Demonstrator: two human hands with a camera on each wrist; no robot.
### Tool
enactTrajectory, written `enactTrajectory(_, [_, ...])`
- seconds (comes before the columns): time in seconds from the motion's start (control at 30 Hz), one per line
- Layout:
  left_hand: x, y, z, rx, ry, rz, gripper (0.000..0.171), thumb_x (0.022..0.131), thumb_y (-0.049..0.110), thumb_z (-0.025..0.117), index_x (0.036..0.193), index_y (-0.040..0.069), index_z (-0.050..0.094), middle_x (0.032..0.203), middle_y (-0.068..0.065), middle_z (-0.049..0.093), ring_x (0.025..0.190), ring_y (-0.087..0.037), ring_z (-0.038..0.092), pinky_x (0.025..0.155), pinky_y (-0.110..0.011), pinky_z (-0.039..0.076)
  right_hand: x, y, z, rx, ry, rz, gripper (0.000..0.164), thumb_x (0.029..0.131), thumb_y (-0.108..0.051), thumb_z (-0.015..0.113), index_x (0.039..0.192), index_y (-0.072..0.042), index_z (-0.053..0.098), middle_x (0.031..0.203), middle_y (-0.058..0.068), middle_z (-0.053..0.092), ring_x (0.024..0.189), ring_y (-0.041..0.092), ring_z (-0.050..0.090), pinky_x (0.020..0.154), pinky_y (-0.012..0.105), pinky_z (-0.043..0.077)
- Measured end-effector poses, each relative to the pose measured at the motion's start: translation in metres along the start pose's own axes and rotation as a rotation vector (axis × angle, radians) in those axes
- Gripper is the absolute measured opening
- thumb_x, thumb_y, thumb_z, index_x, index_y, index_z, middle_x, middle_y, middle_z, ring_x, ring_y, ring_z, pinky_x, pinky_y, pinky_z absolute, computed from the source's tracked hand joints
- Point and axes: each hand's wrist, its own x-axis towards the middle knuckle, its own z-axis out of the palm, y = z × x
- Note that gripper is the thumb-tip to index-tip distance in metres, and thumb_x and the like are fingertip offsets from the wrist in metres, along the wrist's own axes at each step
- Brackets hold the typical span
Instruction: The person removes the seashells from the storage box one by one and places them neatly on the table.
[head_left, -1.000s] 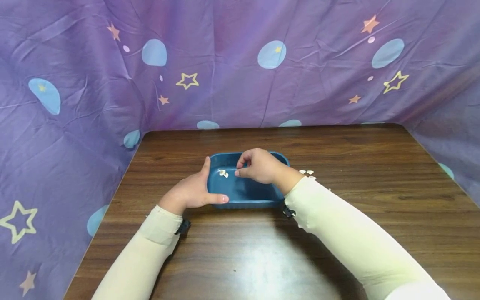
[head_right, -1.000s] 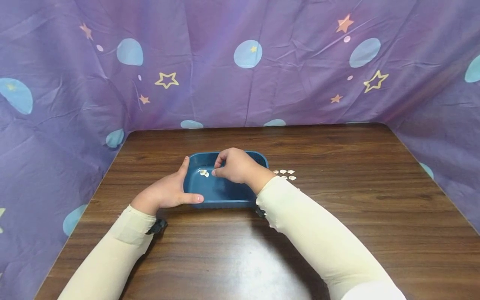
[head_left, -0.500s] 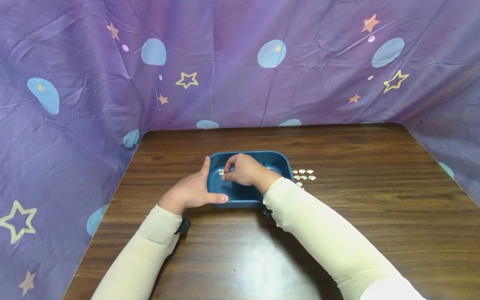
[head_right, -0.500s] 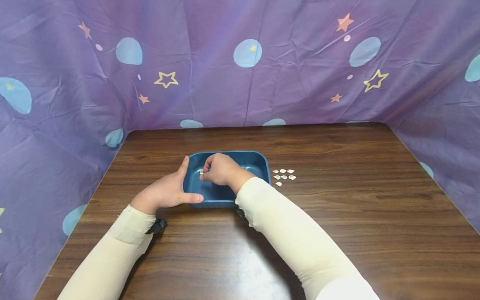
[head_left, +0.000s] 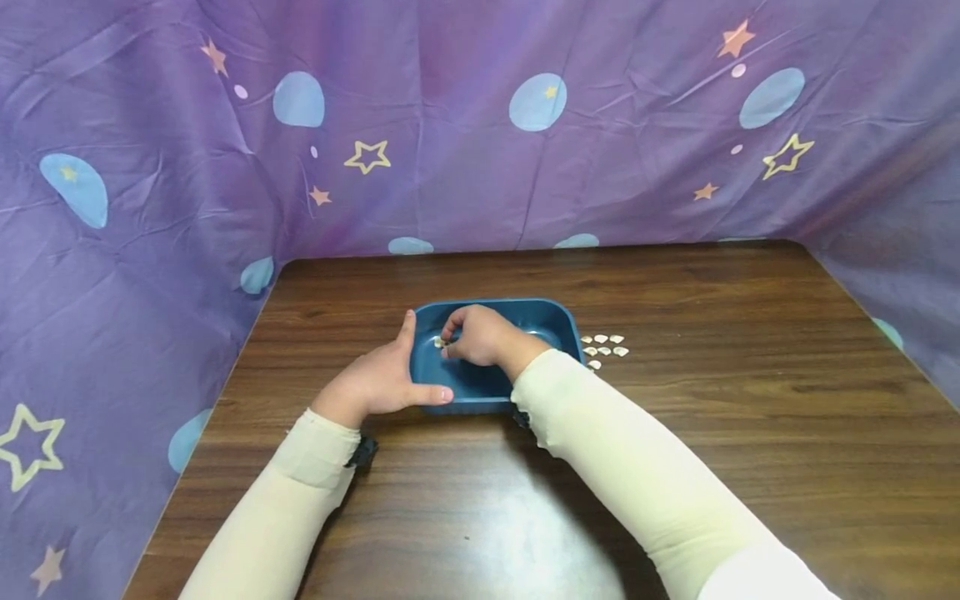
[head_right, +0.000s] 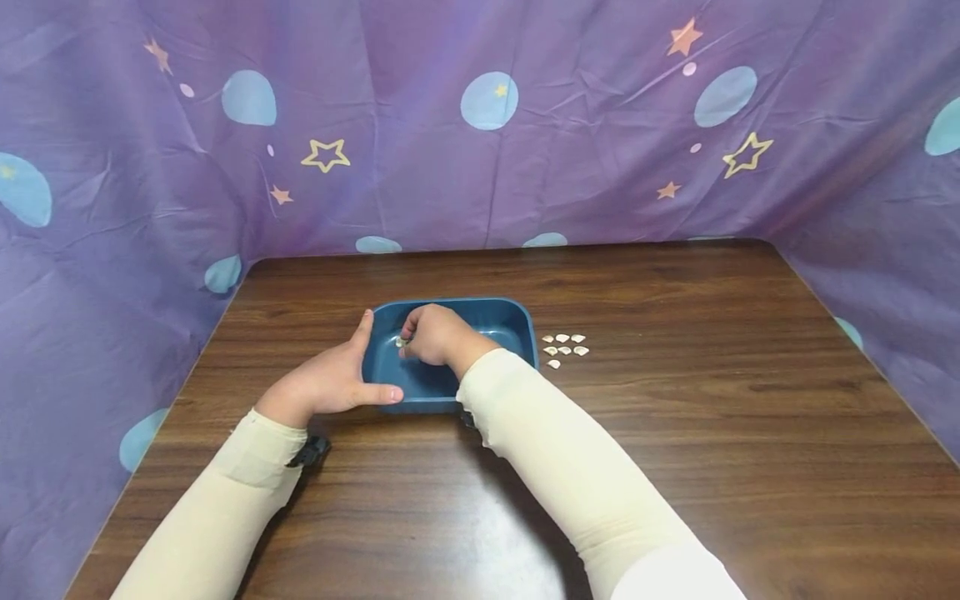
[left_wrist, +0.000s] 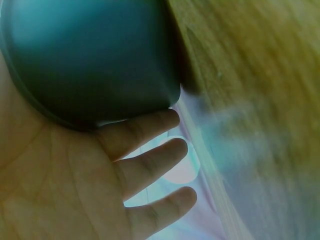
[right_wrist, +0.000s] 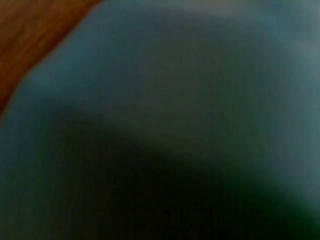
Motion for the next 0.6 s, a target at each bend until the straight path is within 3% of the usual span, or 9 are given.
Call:
enactTrajectory(0.27, [0.0009, -0.0022, 0.0002, 0.001, 0.004, 0.012, 0.137, 0.089, 0.069, 0.073, 0.165, 0.003, -0.02, 0.165, -0.033, 0.032, 0.145, -0.045, 0.047, 0.118, -0.056, 0.041, 0.003, 0.0025, 0.0055, -0.05, -0.033, 0.042, 0.025, 0.092, -0.018, 0.082, 0.115, -0.012, 0.074, 0.115, 0.007, 0.073, 0.102, 0.023, 0.061, 0.103, 0.041, 0.05])
enactTrajectory(0.47, [-0.0007, -0.0019, 0.0012, -0.019, 0.013, 0.008, 0.139, 0.087, 0.067, 0.076, 0.165, 0.002, -0.018, 0.163, -0.034, 0.035, 0.143, -0.044, 0.05, 0.117, -0.055, 0.042, 0.0004, 0.0022, 0.0046, -0.062, -0.029, 0.045, 0.011, 0.093, -0.015, 0.081, 0.1, -0.013, 0.073, 0.099, 0.003, 0.072, 0.093, 0.021, 0.062, 0.092, 0.037, 0.052])
enactTrajectory(0.6, [-0.001, -0.0017, 0.0015, -0.011, 0.024, 0.014, 0.139, 0.086, 0.067, 0.077, 0.165, 0.001, -0.018, 0.162, -0.035, 0.036, 0.142, -0.044, 0.051, 0.116, -0.055, 0.043, 0.0004, 0.003, 0.0048, -0.092, -0.025, 0.026, 0.009, 0.091, -0.01, 0.08, 0.094, -0.013, 0.071, 0.091, 0.001, 0.069, 0.088, 0.02, 0.06, 0.089, 0.035, 0.051])
